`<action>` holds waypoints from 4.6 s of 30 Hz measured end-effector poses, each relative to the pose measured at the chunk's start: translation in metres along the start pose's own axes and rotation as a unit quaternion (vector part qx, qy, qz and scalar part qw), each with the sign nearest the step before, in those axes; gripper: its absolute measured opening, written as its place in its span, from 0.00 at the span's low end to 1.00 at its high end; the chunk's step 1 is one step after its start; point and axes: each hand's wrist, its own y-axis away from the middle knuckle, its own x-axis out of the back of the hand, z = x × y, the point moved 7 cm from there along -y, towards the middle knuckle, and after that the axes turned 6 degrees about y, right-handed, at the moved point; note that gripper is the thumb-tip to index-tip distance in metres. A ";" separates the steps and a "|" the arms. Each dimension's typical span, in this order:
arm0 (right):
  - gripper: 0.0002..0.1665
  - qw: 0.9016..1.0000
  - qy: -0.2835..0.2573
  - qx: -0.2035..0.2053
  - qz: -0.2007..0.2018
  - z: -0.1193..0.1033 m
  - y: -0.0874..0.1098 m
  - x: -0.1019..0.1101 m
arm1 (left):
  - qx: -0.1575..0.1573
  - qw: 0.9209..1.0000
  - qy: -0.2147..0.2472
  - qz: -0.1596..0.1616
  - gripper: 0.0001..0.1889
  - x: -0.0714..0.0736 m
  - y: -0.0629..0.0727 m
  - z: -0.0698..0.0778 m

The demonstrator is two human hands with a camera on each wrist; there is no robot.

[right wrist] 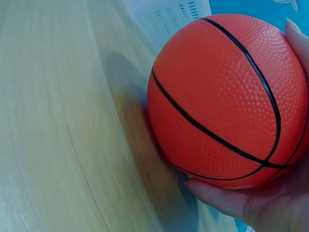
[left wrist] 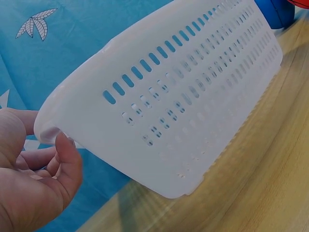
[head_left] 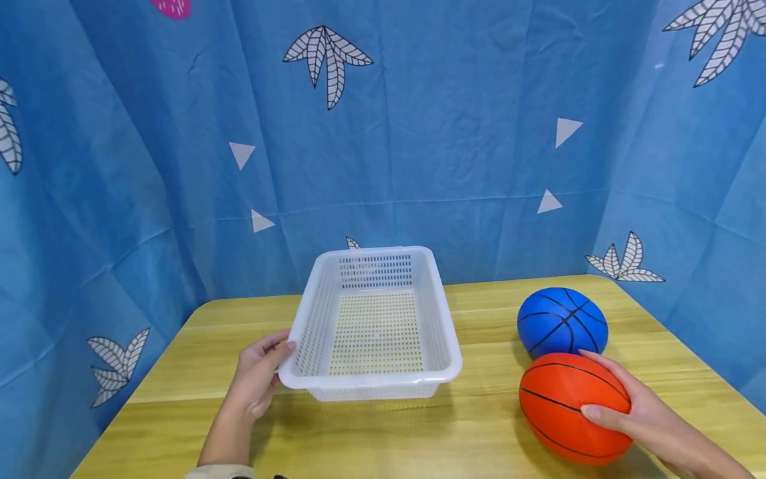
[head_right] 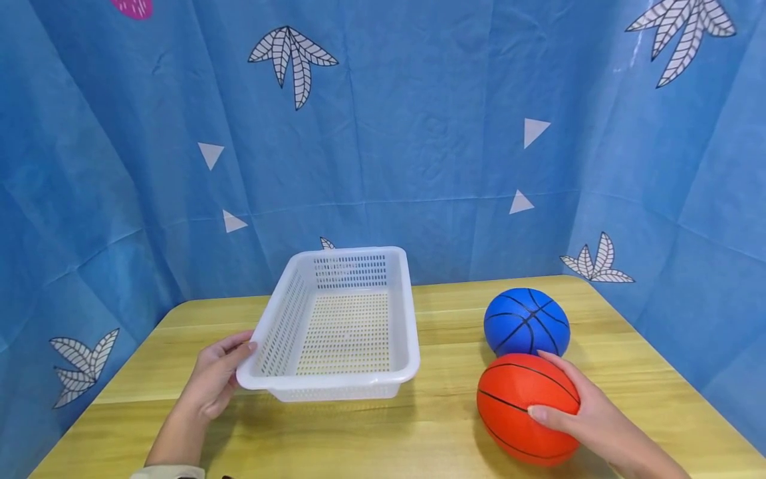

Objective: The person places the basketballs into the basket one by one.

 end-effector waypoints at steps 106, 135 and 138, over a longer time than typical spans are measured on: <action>0.42 0.883 0.366 0.292 0.045 -0.199 -0.124 -0.159 | -0.005 1.000 0.011 -0.008 0.22 0.002 -0.001 -0.006; 0.40 0.891 0.346 0.278 0.095 -0.204 -0.123 -0.118 | -0.002 1.000 0.018 -0.016 0.23 0.002 -0.002 -0.007; 0.40 0.899 0.337 0.259 0.107 -0.203 -0.123 -0.103 | 0.001 1.000 0.021 -0.012 0.22 0.002 -0.002 -0.007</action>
